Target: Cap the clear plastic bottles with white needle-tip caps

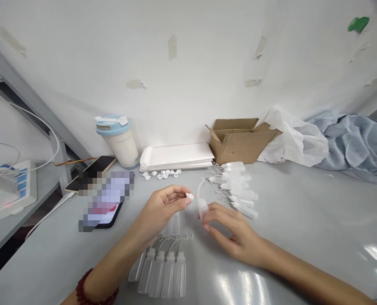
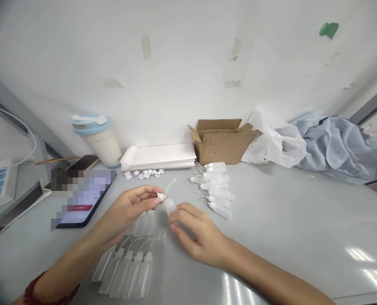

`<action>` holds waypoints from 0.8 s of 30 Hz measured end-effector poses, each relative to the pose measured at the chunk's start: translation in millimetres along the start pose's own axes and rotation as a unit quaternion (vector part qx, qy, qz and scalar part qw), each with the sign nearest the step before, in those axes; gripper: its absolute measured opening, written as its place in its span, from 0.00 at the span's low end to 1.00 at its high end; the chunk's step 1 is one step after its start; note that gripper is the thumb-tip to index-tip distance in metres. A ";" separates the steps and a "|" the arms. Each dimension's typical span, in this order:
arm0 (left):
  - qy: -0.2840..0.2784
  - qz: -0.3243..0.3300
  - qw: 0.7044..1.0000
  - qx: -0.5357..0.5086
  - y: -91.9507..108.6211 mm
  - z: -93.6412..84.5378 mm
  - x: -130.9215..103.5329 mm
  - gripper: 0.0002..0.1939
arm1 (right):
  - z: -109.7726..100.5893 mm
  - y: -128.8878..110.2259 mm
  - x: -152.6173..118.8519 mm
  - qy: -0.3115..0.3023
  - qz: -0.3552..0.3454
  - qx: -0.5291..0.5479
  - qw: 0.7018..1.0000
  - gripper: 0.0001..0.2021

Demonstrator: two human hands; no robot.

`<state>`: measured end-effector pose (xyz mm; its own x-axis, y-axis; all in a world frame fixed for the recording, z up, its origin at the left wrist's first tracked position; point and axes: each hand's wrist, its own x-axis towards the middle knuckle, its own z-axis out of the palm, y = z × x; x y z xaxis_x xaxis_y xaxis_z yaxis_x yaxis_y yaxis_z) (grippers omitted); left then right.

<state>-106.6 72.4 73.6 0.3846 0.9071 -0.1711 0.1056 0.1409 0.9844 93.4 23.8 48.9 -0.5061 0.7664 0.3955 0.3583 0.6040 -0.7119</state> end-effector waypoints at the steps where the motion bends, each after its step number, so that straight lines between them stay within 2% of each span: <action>1: -0.011 0.000 1.000 -0.015 -0.4 0.5 -0.4 0.11 | -0.5 -2.6 0.5 -0.009 0.017 0.031 0.999 0.07; 7: -0.096 0.023 0.995 -0.033 3.7 2.1 -3.2 0.09 | -0.6 -7.9 0.3 -0.042 0.104 0.174 0.978 0.05; 14: -0.108 0.041 0.992 0.056 7.1 -0.3 -2.7 0.08 | 0.9 -9.8 0.4 -0.051 0.170 0.338 0.924 0.02; 17: -0.117 0.047 0.990 0.068 7.7 -0.8 -3.3 0.07 | -0.3 -9.5 0.9 -0.055 0.194 0.370 0.907 0.04; 21: -0.128 0.057 0.987 0.081 6.1 1.1 -3.9 0.06 | -1.9 -7.8 2.1 -0.043 0.222 0.358 0.906 0.07; 24: -0.144 0.057 0.987 0.051 3.8 3.7 -3.0 0.05 | -2.8 -6.2 3.3 -0.038 0.237 0.381 0.893 0.11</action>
<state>-104.0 68.7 77.7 0.6419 0.7627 -0.0788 0.1322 -0.0089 0.9912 91.7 23.2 56.3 -0.5019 0.8617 -0.0755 -0.0760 -0.1309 -0.9885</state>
